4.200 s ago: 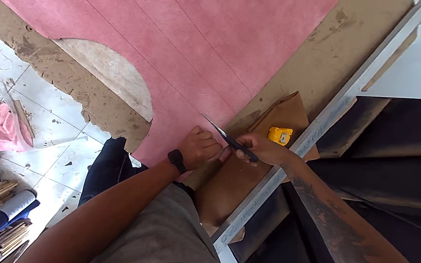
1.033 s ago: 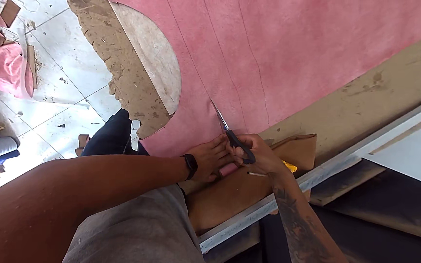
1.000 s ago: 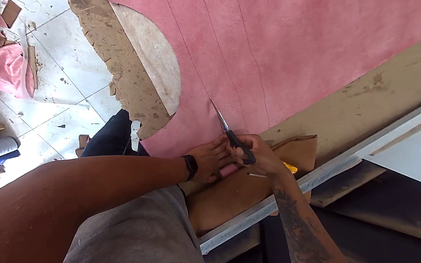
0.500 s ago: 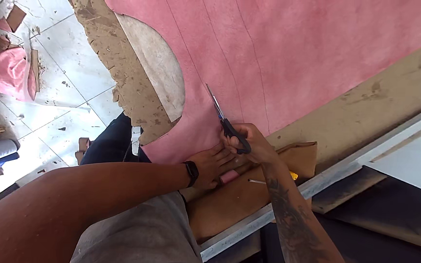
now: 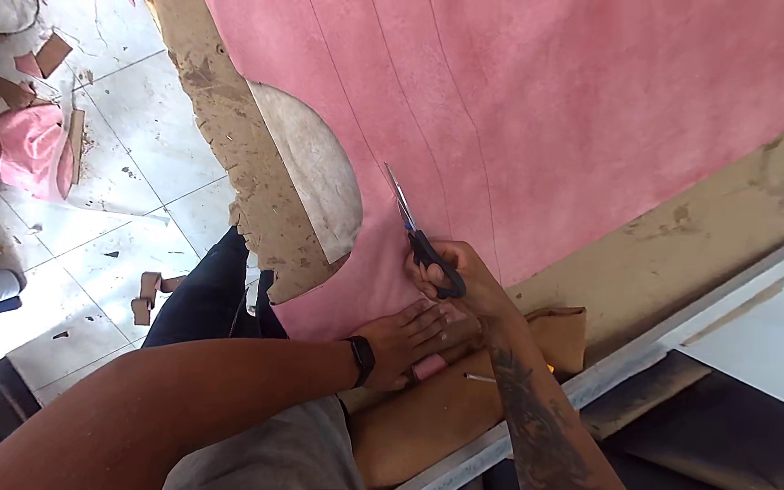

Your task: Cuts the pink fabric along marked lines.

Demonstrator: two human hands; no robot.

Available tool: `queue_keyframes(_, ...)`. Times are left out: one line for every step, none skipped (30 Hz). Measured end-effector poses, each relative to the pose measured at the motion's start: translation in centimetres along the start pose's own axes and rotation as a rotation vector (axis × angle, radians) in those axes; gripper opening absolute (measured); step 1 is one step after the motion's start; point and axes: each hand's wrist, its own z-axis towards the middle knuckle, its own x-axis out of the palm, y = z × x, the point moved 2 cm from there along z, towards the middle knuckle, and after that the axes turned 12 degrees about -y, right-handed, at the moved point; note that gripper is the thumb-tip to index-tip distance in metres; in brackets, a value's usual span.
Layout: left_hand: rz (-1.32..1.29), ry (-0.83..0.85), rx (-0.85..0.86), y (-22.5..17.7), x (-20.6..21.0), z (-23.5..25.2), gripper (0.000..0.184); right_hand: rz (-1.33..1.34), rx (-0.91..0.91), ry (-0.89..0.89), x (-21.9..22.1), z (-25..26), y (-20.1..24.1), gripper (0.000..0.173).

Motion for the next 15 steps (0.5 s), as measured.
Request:
queue_keyframes(-0.014,-0.007,0.0,0.0,0.0,0.0,0.109,-0.001,0.008,-0.005,0.0,0.1,0.2,0.049)
queue_keyframes(-0.021,-0.01,0.002,0.0,0.0,0.1,0.109,0.005,0.008,-0.004,0.0,0.3,0.4,0.049)
queue_keyframes(-0.018,-0.006,0.004,0.0,-0.1,0.1,0.109,0.01,0.001,0.01,0.1,0.8,0.7,0.049)
queue_keyframes(-0.017,0.0,0.007,0.0,-0.2,0.1,0.109,0.023,-0.009,0.026,0.2,1.5,1.0,0.049)
queue_keyframes(-0.019,0.0,0.008,0.0,-0.2,0.0,0.11,0.024,-0.011,0.032,0.3,2.0,1.2,0.048)
queue_keyframes(-0.021,-0.006,0.005,-0.1,-0.2,0.0,0.11,0.018,-0.007,0.028,0.3,2.2,1.4,0.048)
queue_keyframes(-0.025,-0.013,0.003,-0.2,-0.2,0.0,0.11,-0.002,0.002,0.019,0.3,2.2,1.5,0.047)
queue_keyframes(-0.028,-0.021,0.002,-0.1,-0.2,0.1,0.11,-0.015,0.007,0.017,0.3,2.3,1.6,0.048)
queue_keyframes(-0.029,-0.024,0.001,-0.1,-0.2,0.0,0.11,-0.024,0.007,0.019,0.3,2.4,1.8,0.048)
queue_keyframes(-0.033,-0.027,0.001,-0.1,-0.2,0.0,0.11,-0.028,0.0,0.021,0.4,2.7,2.0,0.049)
queue_keyframes(-0.042,-0.028,0.0,-0.1,-0.3,0.0,0.111,-0.036,-0.006,0.023,0.5,2.8,2.2,0.05)
queue_keyframes(-0.049,-0.027,-0.001,-0.1,-0.3,0.0,0.112,-0.04,-0.009,0.023,0.6,3.0,2.4,0.05)
queue_keyframes(-0.053,-0.027,-0.001,-0.2,-0.2,0.1,0.113,-0.039,-0.004,0.024,0.6,3.1,2.5,0.049)
queue_keyframes(-0.053,-0.031,0.001,-0.2,-0.1,0.1,0.113,-0.039,0.003,0.023,0.7,3.2,2.5,0.049)
queue_keyframes(-0.051,-0.035,0.002,0.0,0.0,0.1,0.113,-0.036,0.007,0.027,0.7,3.5,2.5,0.049)
